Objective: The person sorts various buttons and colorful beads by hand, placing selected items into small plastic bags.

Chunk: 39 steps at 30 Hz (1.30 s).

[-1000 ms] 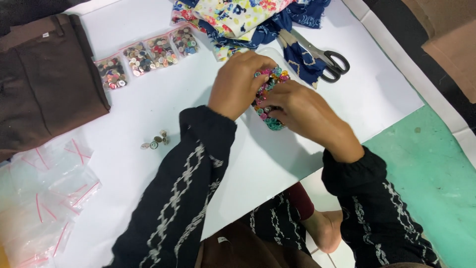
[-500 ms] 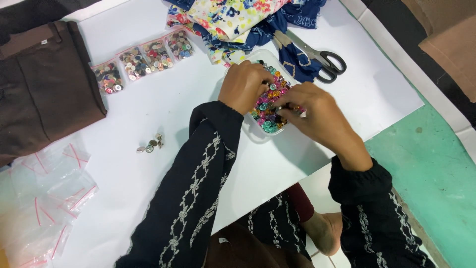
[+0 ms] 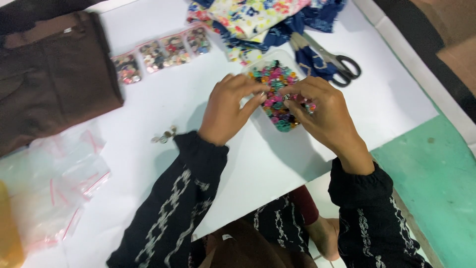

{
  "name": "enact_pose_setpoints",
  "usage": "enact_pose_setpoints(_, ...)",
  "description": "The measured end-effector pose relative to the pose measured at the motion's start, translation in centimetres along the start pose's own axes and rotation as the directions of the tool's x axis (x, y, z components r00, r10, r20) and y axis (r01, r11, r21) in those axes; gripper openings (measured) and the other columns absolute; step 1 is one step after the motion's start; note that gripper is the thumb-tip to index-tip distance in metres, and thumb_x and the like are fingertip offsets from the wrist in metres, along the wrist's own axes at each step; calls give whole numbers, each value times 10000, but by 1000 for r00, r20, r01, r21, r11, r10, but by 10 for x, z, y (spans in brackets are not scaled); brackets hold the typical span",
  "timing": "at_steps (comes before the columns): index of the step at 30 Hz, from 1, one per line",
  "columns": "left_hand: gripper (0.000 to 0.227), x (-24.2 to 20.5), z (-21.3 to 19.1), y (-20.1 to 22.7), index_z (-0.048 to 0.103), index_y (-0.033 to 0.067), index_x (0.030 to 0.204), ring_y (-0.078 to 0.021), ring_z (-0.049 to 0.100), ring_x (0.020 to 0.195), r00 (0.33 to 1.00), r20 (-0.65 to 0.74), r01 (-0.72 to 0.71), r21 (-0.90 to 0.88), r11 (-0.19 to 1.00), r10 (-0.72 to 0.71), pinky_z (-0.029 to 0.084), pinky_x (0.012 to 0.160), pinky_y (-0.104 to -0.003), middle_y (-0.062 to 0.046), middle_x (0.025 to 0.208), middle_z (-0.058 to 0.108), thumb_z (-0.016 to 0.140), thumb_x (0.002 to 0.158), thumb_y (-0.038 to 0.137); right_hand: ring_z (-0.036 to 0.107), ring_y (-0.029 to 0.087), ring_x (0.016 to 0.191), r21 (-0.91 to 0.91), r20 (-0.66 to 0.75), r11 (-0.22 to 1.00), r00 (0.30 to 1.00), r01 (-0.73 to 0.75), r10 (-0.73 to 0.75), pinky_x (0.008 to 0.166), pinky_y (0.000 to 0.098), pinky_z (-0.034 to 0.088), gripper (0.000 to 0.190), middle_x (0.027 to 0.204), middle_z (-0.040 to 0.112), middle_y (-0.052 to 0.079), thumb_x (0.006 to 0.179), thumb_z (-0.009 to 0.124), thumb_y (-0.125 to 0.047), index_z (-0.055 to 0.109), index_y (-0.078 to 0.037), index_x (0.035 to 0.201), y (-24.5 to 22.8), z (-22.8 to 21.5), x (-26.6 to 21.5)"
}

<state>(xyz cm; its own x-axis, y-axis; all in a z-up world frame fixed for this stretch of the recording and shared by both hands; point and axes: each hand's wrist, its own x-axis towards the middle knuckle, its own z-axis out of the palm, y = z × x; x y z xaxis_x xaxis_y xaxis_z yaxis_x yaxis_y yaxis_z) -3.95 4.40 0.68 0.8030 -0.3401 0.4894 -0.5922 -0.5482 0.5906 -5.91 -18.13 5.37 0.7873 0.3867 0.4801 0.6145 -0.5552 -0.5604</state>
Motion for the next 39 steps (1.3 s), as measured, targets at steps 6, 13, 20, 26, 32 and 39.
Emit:
enact_pose_setpoints(6, 129, -98, -72, -7, 773, 194, 1101, -263, 627, 937, 979, -130, 168, 81, 982, -156, 479, 854, -391, -11, 964, 685, 720, 986, 168, 684, 329, 903, 93, 101, 969, 966, 231, -240, 775, 393, 561, 235, 972, 719, 147, 850, 774, 71, 772, -20, 1067, -42, 59, 15)
enact_pose_setpoints(13, 135, -172, -113, -34, 797, 171, 1024, -251, 625, 864, 908, -225, 381, 100, 919, -352, 481, 800, -379, -33, 903, 687, 689, 996, 94, 678, 285, 870, 76, 383, 948, 869, 308, -313, 752, 368, 549, 168, 941, 717, 137, 891, 707, 39, 768, -8, 1041, -69, 136, 36)
enact_pose_setpoints(20, 196, -179, -110, -51, 756, 112, 1082, -244, 637, 859, 913, -265, 335, 51, 941, -311, 492, 826, -361, -62, 868, 665, 764, 903, 32, 667, 231, 893, 11, 537, 976, 822, 217, -189, 727, 296, 557, 331, 1018, 692, 143, 906, 720, -23, 705, -5, 1236, -73, 169, 49)
enact_pose_setpoints(26, 456, -178, -115, -58, 671, 91, 1221, -262, 589, 873, 933, -224, 298, 43, 953, -282, 488, 836, -416, -82, 886, 615, 869, 811, 68, 678, 246, 886, 68, 566, 985, 807, 157, -168, 728, 328, 580, 310, 1014, 670, 142, 918, 706, 8, 709, -1, 1227, -86, 184, 59)
enact_pose_setpoints(32, 401, -176, -118, -59, 699, 78, 1179, -256, 585, 889, 939, -218, 277, 24, 960, -266, 494, 836, -398, -77, 872, 589, 868, 816, 71, 674, 255, 871, 139, 555, 973, 800, 182, -229, 746, 346, 596, 231, 979, 643, 132, 919, 720, -21, 731, -21, 1150, -97, 188, 63)
enact_pose_setpoints(39, 249, -178, -117, -63, 739, 81, 1097, -241, 578, 872, 939, -222, 267, -9, 964, -262, 502, 810, -374, -83, 864, 593, 834, 866, 82, 669, 232, 881, 183, 463, 968, 853, 173, -239, 743, 312, 600, 139, 949, 637, 106, 932, 711, -7, 735, -37, 1066, -86, 194, 55)
